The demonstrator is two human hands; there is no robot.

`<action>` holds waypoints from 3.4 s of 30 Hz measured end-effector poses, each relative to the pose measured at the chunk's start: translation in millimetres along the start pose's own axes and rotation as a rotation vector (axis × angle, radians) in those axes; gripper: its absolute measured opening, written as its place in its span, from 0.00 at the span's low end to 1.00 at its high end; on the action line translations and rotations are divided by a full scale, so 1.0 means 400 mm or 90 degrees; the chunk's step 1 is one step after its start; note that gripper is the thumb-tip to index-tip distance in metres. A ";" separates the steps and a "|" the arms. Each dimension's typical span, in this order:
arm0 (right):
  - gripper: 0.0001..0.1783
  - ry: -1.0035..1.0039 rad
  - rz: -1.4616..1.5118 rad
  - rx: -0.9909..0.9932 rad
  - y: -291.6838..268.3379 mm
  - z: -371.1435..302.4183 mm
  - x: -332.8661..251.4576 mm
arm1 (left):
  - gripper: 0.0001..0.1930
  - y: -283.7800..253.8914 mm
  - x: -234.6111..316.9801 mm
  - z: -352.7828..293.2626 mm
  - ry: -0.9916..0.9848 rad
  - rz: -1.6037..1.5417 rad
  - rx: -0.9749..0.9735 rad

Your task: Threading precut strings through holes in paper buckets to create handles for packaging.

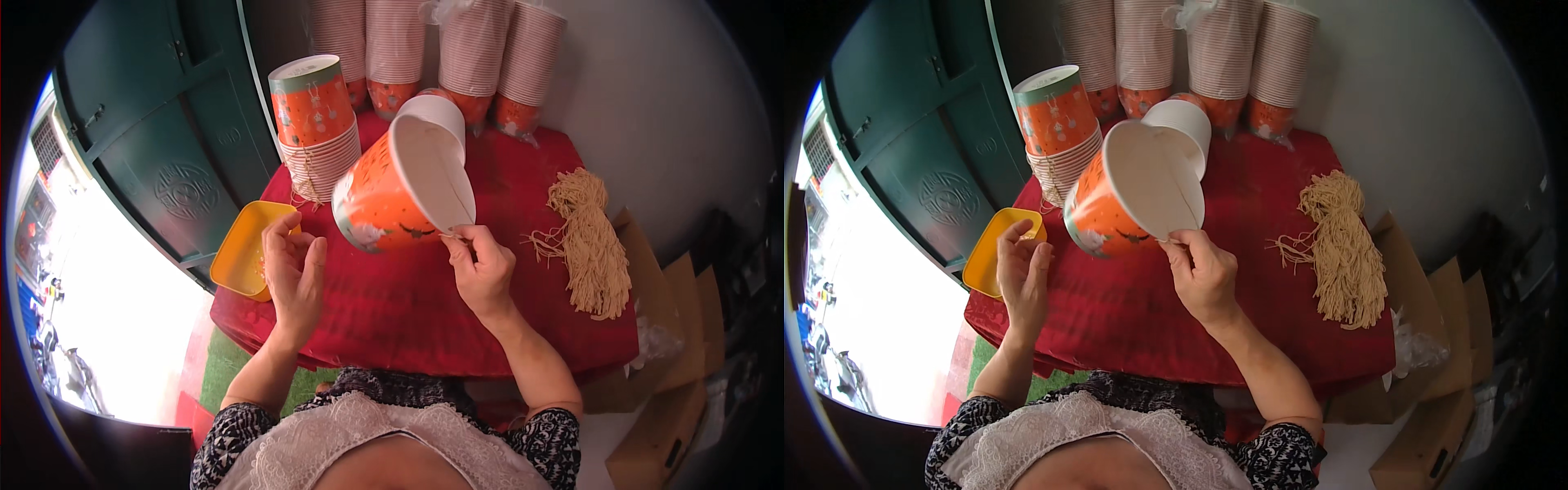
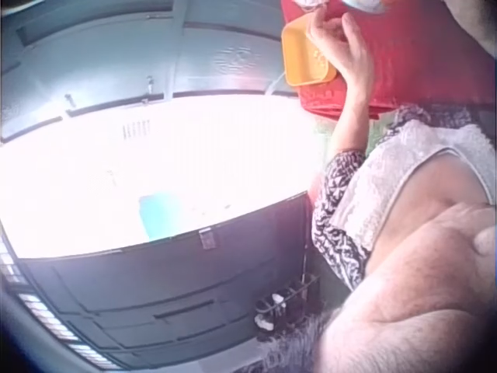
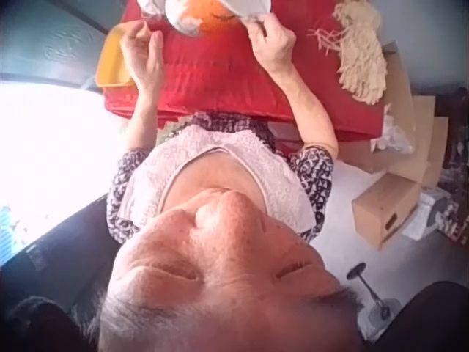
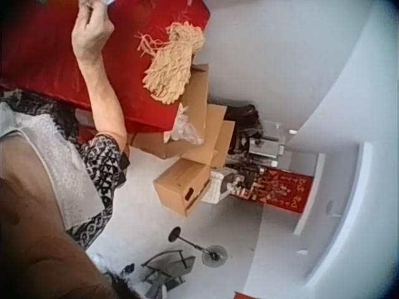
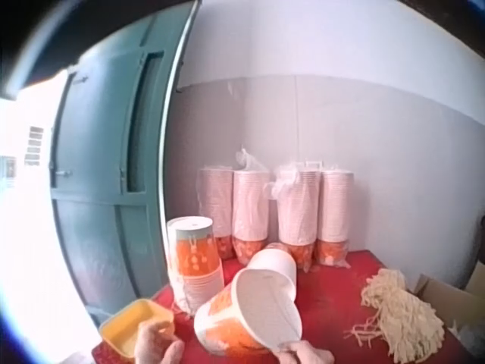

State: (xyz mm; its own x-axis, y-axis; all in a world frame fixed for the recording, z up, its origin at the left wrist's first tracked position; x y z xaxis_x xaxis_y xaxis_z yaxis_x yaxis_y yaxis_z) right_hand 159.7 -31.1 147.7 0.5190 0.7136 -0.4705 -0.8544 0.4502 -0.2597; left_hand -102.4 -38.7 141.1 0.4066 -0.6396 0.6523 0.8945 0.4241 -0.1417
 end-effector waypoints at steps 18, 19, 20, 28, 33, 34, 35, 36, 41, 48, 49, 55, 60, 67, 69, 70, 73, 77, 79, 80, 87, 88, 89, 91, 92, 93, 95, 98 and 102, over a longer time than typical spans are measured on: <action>0.06 -0.153 0.070 -0.140 0.091 -0.023 -0.085 | 0.04 -0.115 -0.001 0.130 -0.112 -0.344 0.027; 0.09 -0.159 0.076 -0.154 0.086 -0.026 -0.074 | 0.04 -0.145 0.012 0.156 -0.088 -0.283 0.060; 0.09 -0.168 0.080 -0.157 0.085 -0.024 -0.080 | 0.05 -0.200 0.033 0.177 -0.045 -0.208 0.062; 0.12 0.051 0.108 -0.133 0.064 -0.021 0.108 | 0.04 -0.394 0.039 0.350 0.030 0.153 0.091; 0.10 0.055 0.064 -0.130 0.085 -0.088 0.262 | 0.07 -0.442 -0.033 0.505 -0.012 0.272 0.073; 0.10 0.097 0.052 -0.148 0.091 -0.098 0.288 | 0.07 -0.451 -0.062 0.534 -0.034 0.273 0.069; 0.10 0.139 0.038 -0.164 0.091 -0.104 0.304 | 0.08 -0.455 -0.082 0.561 -0.038 0.254 0.069; 0.11 0.127 0.041 -0.148 0.082 -0.102 0.302 | 0.08 -0.455 -0.105 0.585 -0.055 0.227 0.060; 0.09 0.200 0.039 -0.186 0.078 -0.117 0.318 | 0.08 -0.438 -0.205 0.685 -0.128 0.113 -0.009; 0.08 0.210 0.035 -0.225 0.084 -0.120 0.307 | 0.07 -0.371 -0.196 0.763 -0.117 0.129 -0.032; 0.08 0.225 0.028 -0.239 0.082 -0.122 0.310 | 0.07 -0.342 -0.175 0.773 -0.093 0.145 -0.043; 0.07 0.177 0.034 -0.231 0.085 -0.118 0.296 | 0.08 -0.218 -0.108 0.819 0.009 0.218 -0.081; 0.08 0.153 0.034 -0.240 0.091 -0.116 0.288 | 0.08 -0.137 -0.091 0.830 0.039 0.251 -0.103; 0.08 0.153 0.033 -0.270 0.091 -0.114 0.283 | 0.10 -0.046 -0.064 0.818 0.124 0.355 -0.146; 0.08 0.144 0.035 -0.268 0.091 -0.115 0.285 | 0.10 -0.027 -0.068 0.815 0.136 0.384 -0.154; 0.08 0.135 0.036 -0.265 0.090 -0.115 0.284 | 0.10 -0.019 -0.069 0.812 0.135 0.384 -0.155; 0.08 0.132 0.041 -0.266 0.090 -0.115 0.286 | 0.08 0.015 -0.068 0.798 0.160 0.396 -0.175; 0.09 0.142 0.045 -0.274 0.091 -0.115 0.286 | 0.09 0.042 -0.073 0.788 0.115 0.432 -0.183; 0.08 0.150 0.053 -0.268 0.091 -0.115 0.288 | 0.09 0.047 -0.078 0.785 0.127 0.439 -0.184; 0.08 0.149 0.052 -0.268 0.090 -0.115 0.287 | 0.09 0.051 -0.082 0.784 0.140 0.447 -0.185; 0.09 0.169 0.042 -0.283 0.092 -0.120 0.300 | 0.09 0.068 -0.107 0.763 0.118 0.462 -0.205; 0.09 0.171 0.041 -0.284 0.092 -0.121 0.300 | 0.09 0.068 -0.110 0.761 0.115 0.461 -0.204; 0.09 0.170 0.041 -0.285 0.092 -0.121 0.300 | 0.10 0.067 -0.112 0.760 0.112 0.461 -0.203; 0.09 0.168 0.045 -0.283 0.093 -0.120 0.299 | 0.10 0.064 -0.114 0.758 0.115 0.458 -0.201; 0.09 0.167 0.045 -0.283 0.094 -0.121 0.299 | 0.10 0.063 -0.113 0.757 0.118 0.455 -0.200; 0.09 0.164 0.044 -0.282 0.094 -0.121 0.300 | 0.10 0.063 -0.114 0.757 0.118 0.455 -0.200; 0.09 0.161 0.043 -0.283 0.094 -0.122 0.303 | 0.10 0.071 -0.110 0.752 0.120 0.468 -0.206; 0.09 0.167 0.043 -0.283 0.093 -0.123 0.311 | 0.08 0.094 -0.104 0.749 0.117 0.493 -0.246; 0.10 0.170 0.040 -0.288 0.095 -0.124 0.300 | 0.08 0.082 -0.112 0.732 0.117 0.504 -0.248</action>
State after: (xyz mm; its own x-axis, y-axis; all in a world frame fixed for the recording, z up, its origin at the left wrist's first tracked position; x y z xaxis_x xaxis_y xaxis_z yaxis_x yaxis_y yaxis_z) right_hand 188.2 45.1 39.5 0.4917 0.5439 -0.6800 -0.8405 0.0922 -0.5340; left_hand -145.7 191.6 325.5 0.9236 -0.3600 0.1319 0.3266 0.5585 -0.7625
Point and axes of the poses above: each hand's wrist, its own z-axis towards the middle knuckle, its own y-axis out of the palm, x = y × z, the point moved 8 cm from there along z, towards the middle knuckle, and after that the axes turned 1 degree about -y, right-handed, at the moved point
